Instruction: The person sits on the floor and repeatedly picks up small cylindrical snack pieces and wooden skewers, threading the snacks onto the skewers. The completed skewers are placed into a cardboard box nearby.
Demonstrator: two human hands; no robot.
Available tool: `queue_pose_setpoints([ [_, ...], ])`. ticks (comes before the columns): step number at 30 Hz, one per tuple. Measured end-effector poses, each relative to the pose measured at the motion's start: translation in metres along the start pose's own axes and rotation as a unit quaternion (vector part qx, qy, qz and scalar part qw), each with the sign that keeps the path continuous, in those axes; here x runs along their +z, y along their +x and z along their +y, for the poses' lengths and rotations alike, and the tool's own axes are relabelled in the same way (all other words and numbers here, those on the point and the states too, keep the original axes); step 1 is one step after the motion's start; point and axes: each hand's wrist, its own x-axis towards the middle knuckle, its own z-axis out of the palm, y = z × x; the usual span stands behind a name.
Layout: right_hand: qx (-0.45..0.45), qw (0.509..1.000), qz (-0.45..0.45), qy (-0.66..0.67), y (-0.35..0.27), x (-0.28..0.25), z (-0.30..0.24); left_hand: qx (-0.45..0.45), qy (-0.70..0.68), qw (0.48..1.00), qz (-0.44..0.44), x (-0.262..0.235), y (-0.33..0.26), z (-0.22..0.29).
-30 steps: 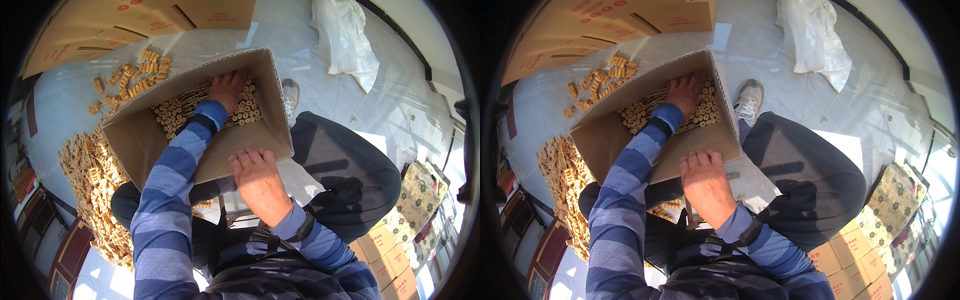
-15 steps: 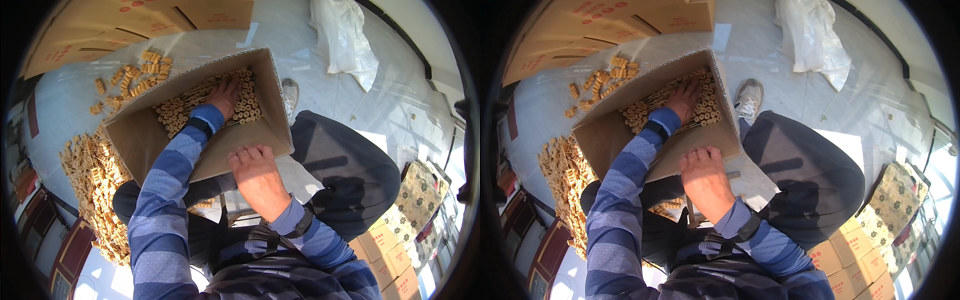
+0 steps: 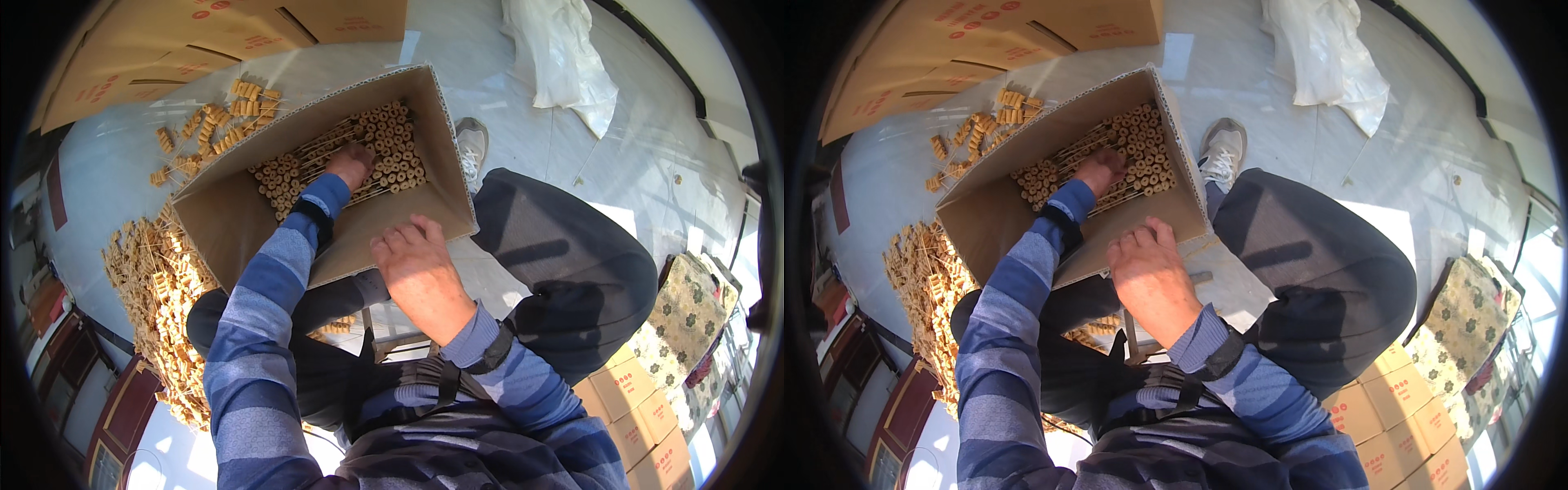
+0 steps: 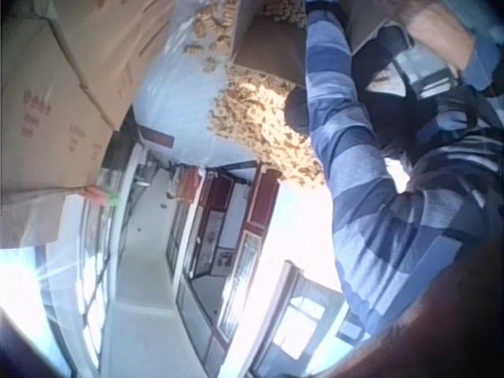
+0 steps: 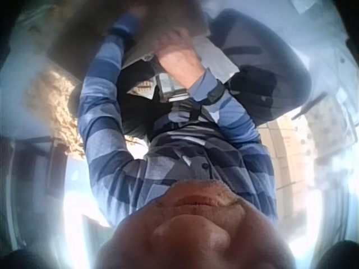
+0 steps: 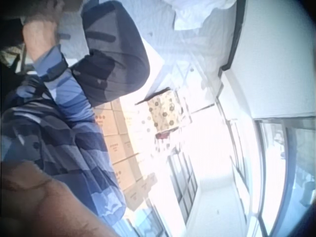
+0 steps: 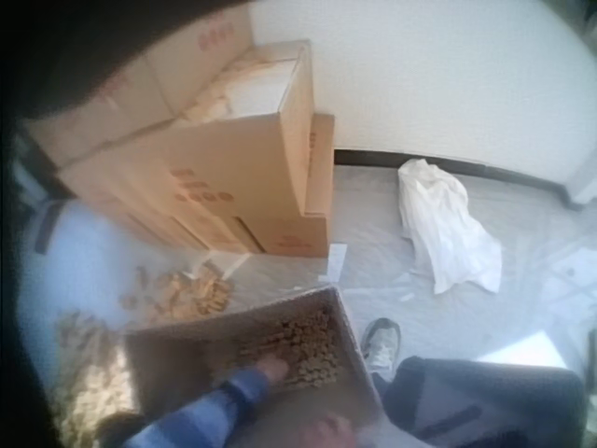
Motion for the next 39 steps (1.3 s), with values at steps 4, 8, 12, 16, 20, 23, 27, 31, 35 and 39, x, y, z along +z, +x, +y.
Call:
queue_pose_setpoints([
  [4, -0.006, 1.0, 0.008, -0.011, 0.003, 0.001, 0.0, -0.045, -0.101, 0.993, 0.027, 0.003, -0.007, 0.016],
  [8, 0.001, 1.0, 0.008, -0.001, 0.004, 0.001, -0.001, -0.062, -0.06, 0.995, 0.046, 0.004, -0.001, 0.019],
  [12, 0.0, 0.999, -0.015, -0.038, 0.005, 0.0, -0.002, -0.022, -0.015, 0.998, 0.059, 0.008, 0.007, 0.013],
  [16, -0.002, 0.999, -0.013, -0.037, 0.005, -0.001, -0.003, -0.022, 0.03, 0.998, 0.042, 0.006, 0.015, 0.013],
  [20, 0.0, 1.0, -0.024, -0.017, 0.004, -0.003, -0.002, 0.162, 0.399, 0.901, 0.049, -0.008, 0.009, 0.018],
  [23, -0.005, 1.0, -0.01, -0.014, 0.002, -0.002, -0.001, -0.048, 0.282, 0.956, -0.068, -0.016, -0.002, 0.021],
  [27, -0.009, 1.0, 0.008, -0.011, 0.001, 0.003, 0.0, -0.056, 0.209, 0.973, -0.086, -0.001, -0.018, 0.011],
  [31, -0.021, 0.999, 0.041, -0.006, 0.002, 0.007, 0.002, 0.014, 0.322, 0.944, -0.07, 0.007, -0.012, 0.014],
  [35, -0.022, 0.999, 0.032, -0.02, 0.006, 0.005, 0.001, -0.041, 0.182, 0.981, -0.054, 0.009, -0.018, 0.023],
  [39, -0.004, 1.0, -0.002, -0.008, 0.007, 0.001, 0.0, -0.096, 0.042, 0.992, -0.077, 0.022, -0.018, 0.029],
])
